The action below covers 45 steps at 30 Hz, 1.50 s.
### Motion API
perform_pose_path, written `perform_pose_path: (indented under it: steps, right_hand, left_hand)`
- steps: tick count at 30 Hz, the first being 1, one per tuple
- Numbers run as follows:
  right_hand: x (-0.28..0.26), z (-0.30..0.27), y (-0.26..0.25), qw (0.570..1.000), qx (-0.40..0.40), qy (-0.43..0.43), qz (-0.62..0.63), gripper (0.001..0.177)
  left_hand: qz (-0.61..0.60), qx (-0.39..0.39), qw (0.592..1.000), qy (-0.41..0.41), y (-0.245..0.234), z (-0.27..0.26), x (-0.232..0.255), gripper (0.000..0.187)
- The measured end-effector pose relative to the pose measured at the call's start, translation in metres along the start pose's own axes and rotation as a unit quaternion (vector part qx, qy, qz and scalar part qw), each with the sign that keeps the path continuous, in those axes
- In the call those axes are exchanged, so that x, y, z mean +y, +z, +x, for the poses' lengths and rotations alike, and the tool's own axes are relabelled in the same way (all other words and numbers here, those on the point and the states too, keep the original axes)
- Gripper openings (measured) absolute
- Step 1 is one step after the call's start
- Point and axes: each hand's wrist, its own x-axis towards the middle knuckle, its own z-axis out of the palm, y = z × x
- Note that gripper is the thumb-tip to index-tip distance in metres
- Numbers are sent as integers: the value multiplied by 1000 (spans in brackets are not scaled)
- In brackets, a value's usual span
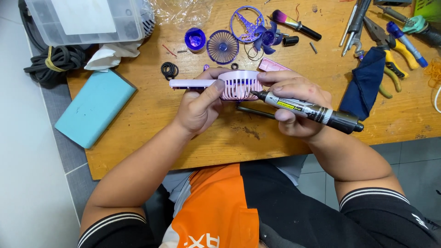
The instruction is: The person is using a permanent marker to mark specific points on a disassembled plastic fan casing.
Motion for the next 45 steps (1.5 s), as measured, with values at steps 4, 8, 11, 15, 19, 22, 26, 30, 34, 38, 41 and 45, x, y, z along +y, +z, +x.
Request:
perform_pose_path:
  steps: [4,8,11,15,19,22,26,30,34,38,41,45]
  right_hand:
    - [4,4,-2,1000,-10,-10,-5,52]
    - [3,1,-1,1000,-3,-1,-4,52]
    - [3,1,-2,1000,-2,4,-3,51]
    - [0,5,-2,1000,-1,8,-8,52]
    - [3,6,-4,1000,-15,-1,-20,53]
    - [1,8,-4,1000,-21,8,-21,52]
    - [-4,13,-3,999,-34,15,-21,52]
    - [-3,10,-6,999,-39,21,-30,51]
    - [-7,13,-6,998,-46,28,-23,51]
    - [-9,16,-4,998,-45,28,-28,52]
    - [-12,17,-4,998,-51,34,-24,51]
    - [-12,16,-2,998,-38,28,-29,52]
  left_hand:
    - [-18,-9,1000,8,23,-2,19,38]
    - [-34,-11,999,-14,39,-9,35,26]
    - [-31,-18,999,-8,35,-7,30,26]
    - [-21,-29,999,2,32,-8,27,25]
    - [-10,-29,999,15,34,-8,29,24]
    - [0,-33,999,20,27,-4,27,23]
    - [12,-50,998,28,20,-3,24,24]
    - [20,-51,998,27,21,-4,25,23]
    - [14,-51,998,28,20,-2,22,23]
    - [16,-56,998,33,22,-3,27,24]
    - [14,-54,998,32,24,-4,27,24]
    - [14,-56,998,36,24,-3,26,24]
